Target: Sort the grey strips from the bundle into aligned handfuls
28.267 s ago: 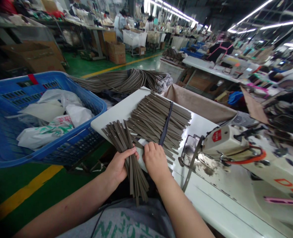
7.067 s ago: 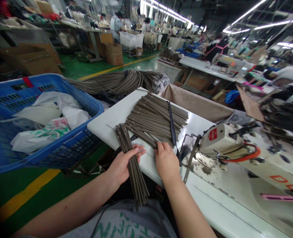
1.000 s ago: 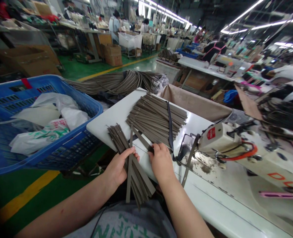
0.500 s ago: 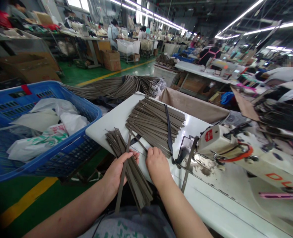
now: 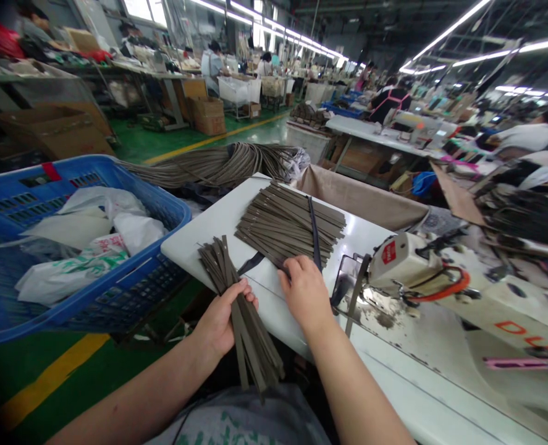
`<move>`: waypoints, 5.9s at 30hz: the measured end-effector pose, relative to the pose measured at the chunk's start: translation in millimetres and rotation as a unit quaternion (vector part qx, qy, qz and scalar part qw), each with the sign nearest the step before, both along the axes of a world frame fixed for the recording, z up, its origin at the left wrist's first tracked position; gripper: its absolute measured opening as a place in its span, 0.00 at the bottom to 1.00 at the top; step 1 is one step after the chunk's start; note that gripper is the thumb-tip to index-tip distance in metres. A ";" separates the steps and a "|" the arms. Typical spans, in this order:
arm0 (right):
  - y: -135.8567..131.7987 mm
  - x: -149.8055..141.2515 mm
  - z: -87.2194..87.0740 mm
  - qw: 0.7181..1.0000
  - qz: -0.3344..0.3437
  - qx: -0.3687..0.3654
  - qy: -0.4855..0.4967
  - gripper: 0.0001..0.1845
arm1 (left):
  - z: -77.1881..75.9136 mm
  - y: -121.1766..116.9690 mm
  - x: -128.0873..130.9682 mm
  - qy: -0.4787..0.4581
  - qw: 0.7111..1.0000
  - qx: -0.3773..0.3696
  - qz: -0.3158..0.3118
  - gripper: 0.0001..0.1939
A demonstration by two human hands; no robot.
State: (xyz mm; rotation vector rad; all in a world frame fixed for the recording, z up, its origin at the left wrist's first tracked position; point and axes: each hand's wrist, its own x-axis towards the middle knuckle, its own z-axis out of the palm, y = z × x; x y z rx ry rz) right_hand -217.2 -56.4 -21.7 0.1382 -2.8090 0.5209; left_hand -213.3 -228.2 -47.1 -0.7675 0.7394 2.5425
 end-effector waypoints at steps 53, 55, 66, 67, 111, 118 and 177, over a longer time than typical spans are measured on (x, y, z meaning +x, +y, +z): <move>3.8 0.4 -7.3 0.985 0.002 0.039 -0.165 0.11 | -2.0 0.9 -1.6 -0.052 0.998 -0.025 -0.014 0.02; 0.3 1.1 -7.8 0.985 -0.007 0.046 -0.165 0.09 | -2.2 0.2 -1.5 -0.050 0.998 -0.025 -0.017 0.02; -13.4 4.0 -17.8 0.984 -0.040 0.082 -0.153 0.08 | -1.3 0.1 -2.4 -0.042 0.999 -0.022 -0.020 0.02; -14.3 4.4 -17.5 0.984 -0.037 0.100 -0.144 0.08 | -1.9 0.0 -2.1 -0.040 0.999 -0.022 -0.020 0.02; 5.0 -7.3 -21.7 0.973 -0.045 0.151 -0.168 0.09 | -8.0 -1.1 -0.4 -0.007 0.999 -0.051 -0.015 0.08; -3.0 0.7 -19.0 0.978 -0.063 0.130 -0.151 0.08 | -8.0 -1.5 -1.5 -0.007 0.998 -0.050 -0.022 0.08; 12.0 -22.5 -29.2 0.965 0.012 0.260 -0.034 0.14 | -20.1 -2.8 -2.8 0.028 0.998 -0.061 -0.006 0.11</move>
